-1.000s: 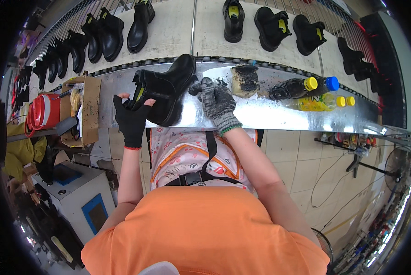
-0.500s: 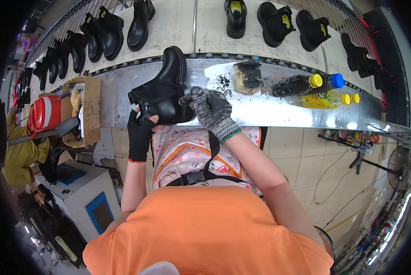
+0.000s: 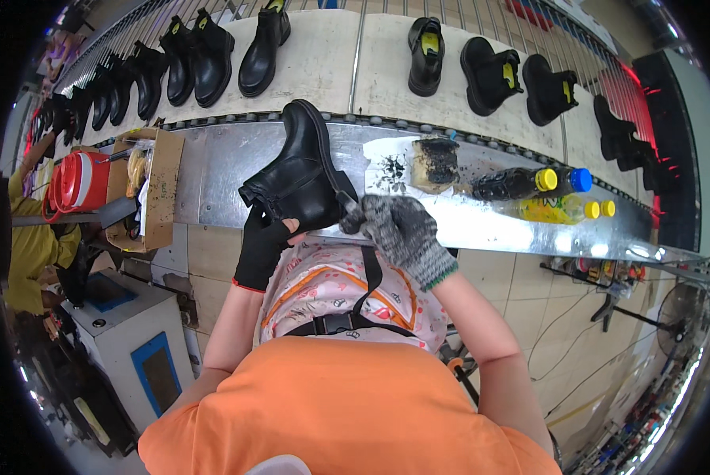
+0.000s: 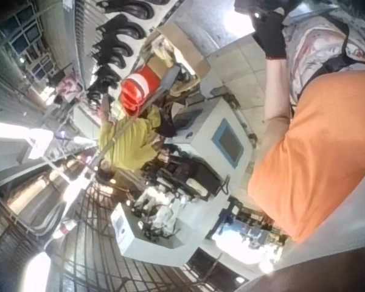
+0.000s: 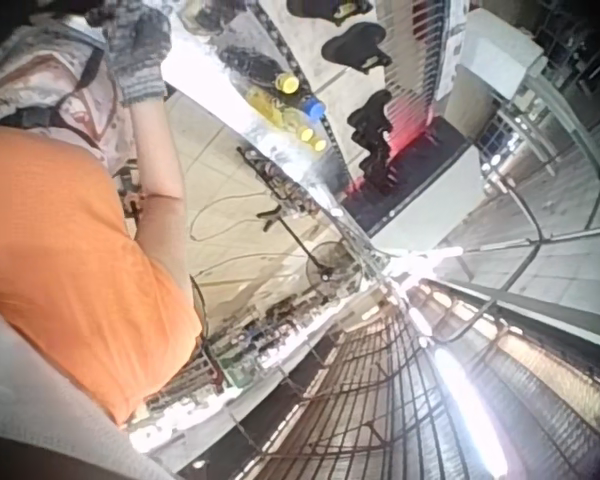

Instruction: Cleaning and inspecting black boots on a production line.

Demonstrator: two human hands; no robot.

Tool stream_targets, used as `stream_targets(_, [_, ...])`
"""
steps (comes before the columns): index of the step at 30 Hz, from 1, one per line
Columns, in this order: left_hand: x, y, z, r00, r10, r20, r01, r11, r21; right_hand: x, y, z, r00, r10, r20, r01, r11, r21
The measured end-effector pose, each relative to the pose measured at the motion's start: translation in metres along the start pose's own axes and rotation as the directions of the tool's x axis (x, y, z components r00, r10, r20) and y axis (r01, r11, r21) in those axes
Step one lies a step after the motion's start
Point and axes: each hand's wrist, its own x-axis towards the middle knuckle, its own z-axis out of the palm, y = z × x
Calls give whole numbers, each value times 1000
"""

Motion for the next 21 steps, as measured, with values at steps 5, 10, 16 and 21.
stream_targets(5, [5,1,12,996,55,71,-44,988,-146,-27,14,7,970,-217,-113,171,931,-321])
stream_targets(10, [3,14,27,999,19,33,-9,959,-284,-40,10,12,964,-213,-161,165,949,-269])
stream_targets(16, [7,7,17,998,-20,67,46,909,-414,-45,15,17,949,-137,-285,107,987,-118])
stream_targets(21, [18,-21,-23,960,-198,199,257,904,-342,-55,35,-6,802,291,-521,-43,899,436])
